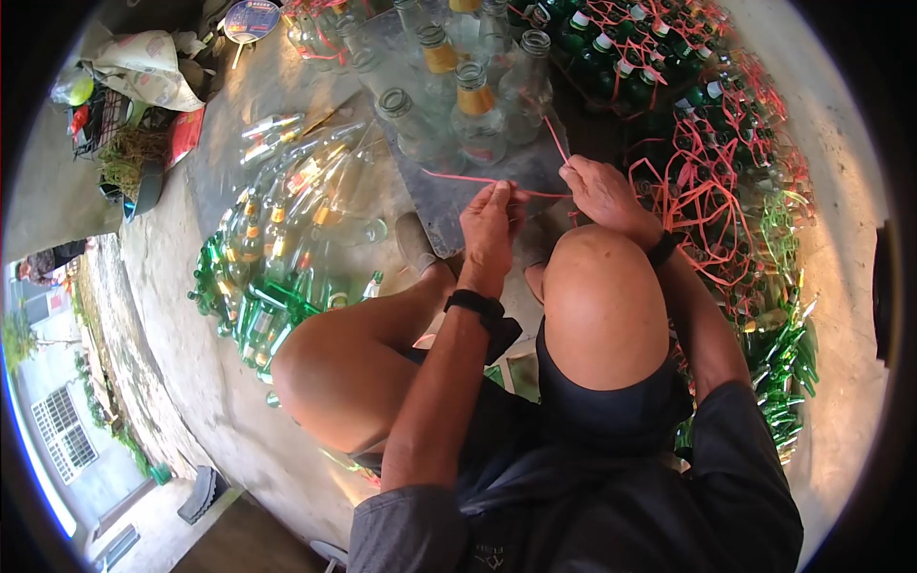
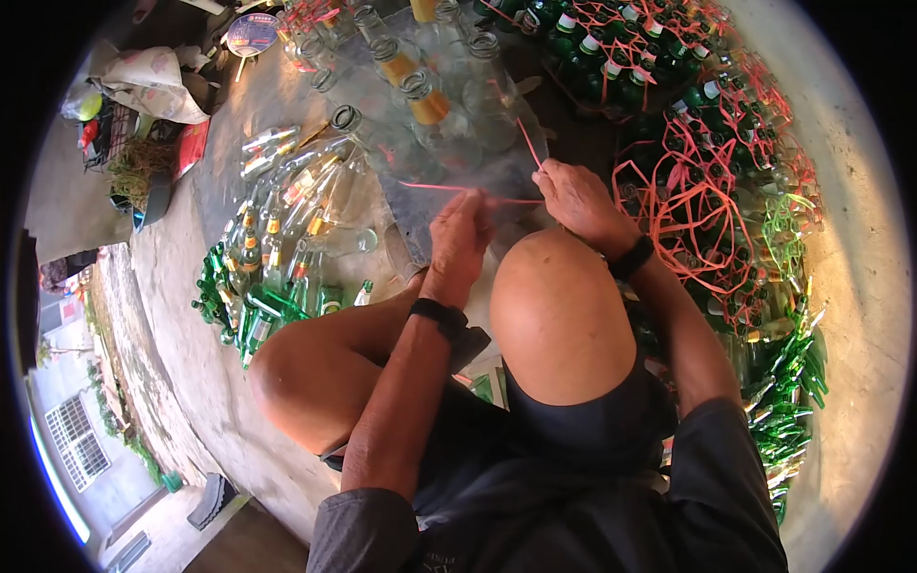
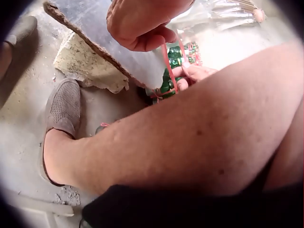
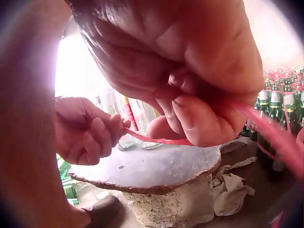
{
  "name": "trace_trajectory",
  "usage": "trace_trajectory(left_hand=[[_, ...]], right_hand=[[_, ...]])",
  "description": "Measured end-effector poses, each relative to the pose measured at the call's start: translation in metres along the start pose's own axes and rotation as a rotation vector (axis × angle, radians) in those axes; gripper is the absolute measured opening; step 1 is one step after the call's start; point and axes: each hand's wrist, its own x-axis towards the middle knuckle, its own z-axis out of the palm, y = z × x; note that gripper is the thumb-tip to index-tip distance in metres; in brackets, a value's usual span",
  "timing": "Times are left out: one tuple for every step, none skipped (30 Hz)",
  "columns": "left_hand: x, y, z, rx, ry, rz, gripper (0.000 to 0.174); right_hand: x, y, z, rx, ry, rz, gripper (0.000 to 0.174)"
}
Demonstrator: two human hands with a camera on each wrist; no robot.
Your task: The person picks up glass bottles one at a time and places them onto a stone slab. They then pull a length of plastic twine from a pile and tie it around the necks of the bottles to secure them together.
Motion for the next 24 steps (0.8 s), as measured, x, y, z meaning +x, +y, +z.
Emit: trace_trajectory(left_hand=[[0.0, -0.003, 0.006, 0.02, -0.038, -0.002, 0.018], [-0.001, -0.005, 0.015, 0.019, -0.041, -0.004, 0.018], [-0.003, -0.007, 0.024, 0.017, -0.05, -0.021, 0.019], [-0.003, -0.008, 0.032, 0.014, -0.06, -0.037, 0.019], [-0.002, -0.009, 0.038, 0.013, -0.065, -0.039, 0.019], [0.0, -0.009, 0.043, 0.029, -0.085, -0.042, 0.019], [0.002, -0.008, 0.048, 0.045, -0.105, -0.044, 0.019], [0.005, -0.01, 0.052, 0.044, -0.108, -0.048, 0.019], [0.007, -0.01, 0.055, 0.012, -0.105, -0.022, 0.019], [0.011, -0.01, 0.058, -0.019, -0.103, 0.006, 0.019], [0.014, -0.009, 0.061, -0.02, -0.106, 0.005, 0.019], [0.017, -0.008, 0.065, -0.03, -0.106, 0.015, 0.019], [0.02, -0.007, 0.067, -0.04, -0.106, 0.025, 0.019], [0.024, -0.007, 0.069, -0.041, -0.11, 0.023, 0.019], [0.027, -0.008, 0.071, -0.079, -0.12, 0.01, 0.019], [0.03, -0.009, 0.072, -0.118, -0.13, -0.003, 0.02], [0.033, -0.011, 0.07, -0.121, -0.13, -0.005, 0.02], [0.036, -0.013, 0.068, -0.15, -0.144, -0.027, 0.02], [0.038, -0.015, 0.066, -0.18, -0.157, -0.048, 0.02], [0.039, -0.017, 0.065, -0.183, -0.155, -0.051, 0.02], [0.039, -0.018, 0.065, -0.211, -0.146, -0.061, 0.019], [0.039, -0.019, 0.065, -0.239, -0.138, -0.069, 0.018], [0.042, -0.02, 0.064, -0.243, -0.138, -0.068, 0.018], [0.045, -0.021, 0.063, -0.218, -0.126, -0.063, 0.018]], right_hand=[[-0.002, 0.0, -0.002, -0.002, 0.002, 0.003, 0.028], [-0.005, 0.001, -0.004, -0.013, 0.004, -0.009, 0.028], [-0.007, 0.001, -0.007, -0.025, 0.006, -0.019, 0.028], [-0.011, 0.0, -0.009, -0.029, 0.008, -0.016, 0.028], [-0.014, -0.003, -0.011, -0.036, 0.011, 0.012, 0.029], [-0.016, -0.003, -0.013, -0.042, 0.013, 0.04, 0.03], [-0.018, -0.001, -0.014, -0.045, 0.015, 0.045, 0.03], [-0.02, 0.001, -0.014, 0.023, 0.035, 0.016, 0.032], [-0.022, 0.003, -0.014, 0.092, 0.055, -0.013, 0.034], [-0.023, 0.006, -0.012, 0.091, 0.057, -0.01, 0.034], [-0.025, 0.007, -0.01, 0.155, 0.034, 0.01, 0.034], [-0.026, 0.007, -0.009, 0.219, 0.01, 0.031, 0.035], [-0.028, 0.008, -0.008, 0.218, 0.011, 0.033, 0.035], [-0.028, 0.006, -0.008, 0.252, -0.037, 0.067, 0.035], [-0.028, 0.005, -0.009, 0.286, -0.087, 0.102, 0.035], [-0.028, 0.007, -0.008, 0.283, -0.088, 0.104, 0.035], [-0.028, 0.009, -0.007, 0.336, -0.153, 0.119, 0.035], [-0.028, 0.01, -0.006, 0.39, -0.218, 0.134, 0.036], [-0.028, 0.012, -0.007, 0.388, -0.22, 0.136, 0.036], [-0.027, 0.012, -0.007, 0.403, -0.256, 0.101, 0.036], [-0.027, 0.013, -0.008, 0.418, -0.293, 0.067, 0.036], [-0.027, 0.014, -0.008, 0.416, -0.297, 0.068, 0.036], [-0.025, 0.016, -0.009, 0.478, -0.355, 0.206, 0.033], [-0.023, 0.019, -0.011, 0.539, -0.411, 0.344, 0.032]])
